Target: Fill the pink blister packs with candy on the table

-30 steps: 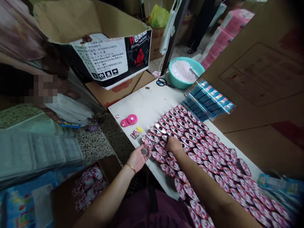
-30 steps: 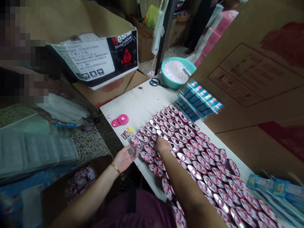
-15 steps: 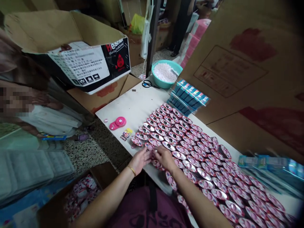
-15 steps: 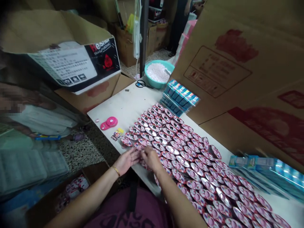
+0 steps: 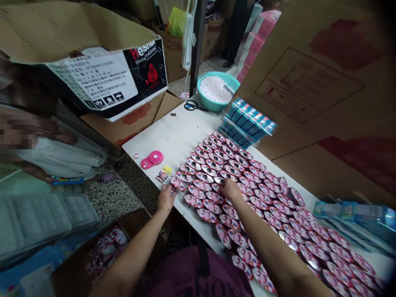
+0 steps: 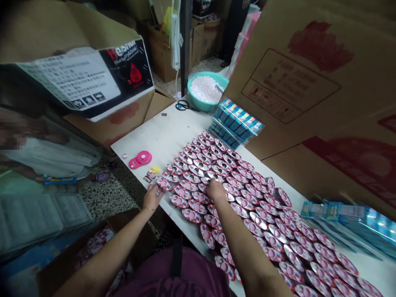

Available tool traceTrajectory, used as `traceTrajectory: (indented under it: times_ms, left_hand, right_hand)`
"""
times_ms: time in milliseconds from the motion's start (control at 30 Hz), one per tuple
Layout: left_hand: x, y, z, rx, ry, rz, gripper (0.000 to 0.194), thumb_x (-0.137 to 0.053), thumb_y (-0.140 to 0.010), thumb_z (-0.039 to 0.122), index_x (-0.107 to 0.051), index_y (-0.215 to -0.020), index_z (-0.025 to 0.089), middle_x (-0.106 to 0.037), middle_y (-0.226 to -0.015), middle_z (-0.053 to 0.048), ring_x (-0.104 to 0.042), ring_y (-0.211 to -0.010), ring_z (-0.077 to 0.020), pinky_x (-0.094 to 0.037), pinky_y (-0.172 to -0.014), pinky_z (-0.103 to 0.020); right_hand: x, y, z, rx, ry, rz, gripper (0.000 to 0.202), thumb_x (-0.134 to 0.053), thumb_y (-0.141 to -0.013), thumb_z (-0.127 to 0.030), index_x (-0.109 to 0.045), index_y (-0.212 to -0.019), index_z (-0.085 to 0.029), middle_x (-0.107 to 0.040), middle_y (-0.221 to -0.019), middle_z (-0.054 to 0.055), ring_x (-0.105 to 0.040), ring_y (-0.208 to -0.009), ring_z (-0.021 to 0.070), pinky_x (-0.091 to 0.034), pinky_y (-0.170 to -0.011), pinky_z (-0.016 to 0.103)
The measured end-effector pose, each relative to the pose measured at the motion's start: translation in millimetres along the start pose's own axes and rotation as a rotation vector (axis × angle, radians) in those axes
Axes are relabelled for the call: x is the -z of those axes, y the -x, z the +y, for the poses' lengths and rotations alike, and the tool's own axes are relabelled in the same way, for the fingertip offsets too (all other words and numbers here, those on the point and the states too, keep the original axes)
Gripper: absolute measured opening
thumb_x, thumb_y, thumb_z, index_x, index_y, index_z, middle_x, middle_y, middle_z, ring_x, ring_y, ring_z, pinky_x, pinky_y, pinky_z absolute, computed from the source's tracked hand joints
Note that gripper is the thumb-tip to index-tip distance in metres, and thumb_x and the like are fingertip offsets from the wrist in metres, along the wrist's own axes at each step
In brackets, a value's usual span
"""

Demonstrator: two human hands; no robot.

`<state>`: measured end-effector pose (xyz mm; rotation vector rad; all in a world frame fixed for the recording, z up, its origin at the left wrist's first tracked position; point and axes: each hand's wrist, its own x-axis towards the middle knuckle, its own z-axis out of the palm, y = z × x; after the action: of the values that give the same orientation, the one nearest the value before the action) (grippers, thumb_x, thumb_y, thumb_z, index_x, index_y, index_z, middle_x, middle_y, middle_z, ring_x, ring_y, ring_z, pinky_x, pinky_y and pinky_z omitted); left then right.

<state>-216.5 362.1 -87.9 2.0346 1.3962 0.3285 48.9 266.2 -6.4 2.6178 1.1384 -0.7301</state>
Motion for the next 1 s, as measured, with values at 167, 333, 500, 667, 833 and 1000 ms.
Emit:
traceTrajectory:
  times_ms: [167, 333, 500, 667, 833, 1000]
  left_hand:
    - [10.4, 4.9, 1.1, 0.047, 0.026, 0.09, 0.017, -0.051, -0.071, 0.025, -0.056, -0.084, 0.014, -0.047, -0.083, -0.006, -0.052, -0.074, -0.0168, -0.043, -0.073, -0.03]
    - [35.9, 28.7, 32.4, -0.068, 0.272, 0.122, 0.025, -0.052, -0.071, 0.029, -0.058, -0.092, 0.017, -0.049, -0.09, -0.006, -0.052, -0.073, -0.0149, -0.045, -0.07, -0.028]
    - [45.7, 44.6, 77.0, -0.106, 0.451, 0.004, 0.026, -0.055, -0.069, 0.031, -0.059, -0.092, 0.02, -0.05, -0.091, -0.006, -0.052, -0.071, -0.0141, -0.045, -0.063, -0.026]
    - [35.0, 46.0, 97.0, -0.234, 0.411, -0.107, 0.025, -0.057, -0.067, 0.024, -0.06, -0.092, 0.022, -0.053, -0.092, -0.006, -0.051, -0.085, -0.019, -0.04, -0.078, -0.031]
    - [12.1, 45.3, 123.8, -0.342, 0.462, -0.229, 0.037, -0.053, -0.065, 0.012, -0.054, -0.101, 0.023, -0.055, -0.095, -0.006, -0.049, -0.091, -0.0203, -0.037, -0.083, -0.034]
    - [1.1, 39.6, 149.7, -0.242, 0.682, -0.338, 0.041, -0.055, -0.065, 0.014, -0.053, -0.105, 0.022, -0.054, -0.102, -0.007, -0.051, -0.092, -0.0192, -0.039, -0.083, -0.033]
  right_hand:
    - [0.9, -6.6, -2.8, -0.046, 0.041, -0.095, 0.041, -0.053, -0.066, -0.033, -0.052, -0.103, -0.015, -0.059, -0.098, 0.014, -0.055, -0.089, 0.0256, -0.043, -0.068, 0.032]
    - [8.7, -7.3, -13.0, -0.064, 0.031, -0.123, 0.034, -0.059, -0.063, -0.024, -0.059, -0.095, -0.014, -0.059, -0.098, 0.015, -0.055, -0.09, 0.0247, -0.043, -0.071, 0.032]
    - [20.4, -1.1, -15.5, -0.038, -0.009, -0.067, 0.032, -0.061, -0.061, -0.019, -0.06, -0.092, -0.013, -0.06, -0.096, 0.015, -0.056, -0.089, 0.0245, -0.043, -0.07, 0.032]
    - [13.3, 37.1, -9.6, 0.06, -0.145, 0.083, 0.031, -0.051, -0.073, -0.034, -0.056, -0.097, -0.017, -0.061, -0.092, 0.011, -0.056, -0.086, 0.022, -0.041, -0.071, 0.032]
    - [-14.1, 73.2, -21.9, 0.352, -0.8, 0.006, 0.019, -0.052, -0.071, -0.035, -0.057, -0.076, -0.018, -0.061, -0.07, 0.0, -0.057, -0.065, 0.0132, -0.043, -0.061, 0.024]
    - [-14.4, 60.2, -15.1, 0.269, -1.042, -0.189, 0.018, -0.052, -0.07, -0.033, -0.049, -0.072, -0.016, -0.054, -0.054, -0.003, -0.051, -0.045, 0.0109, -0.042, -0.045, 0.022]
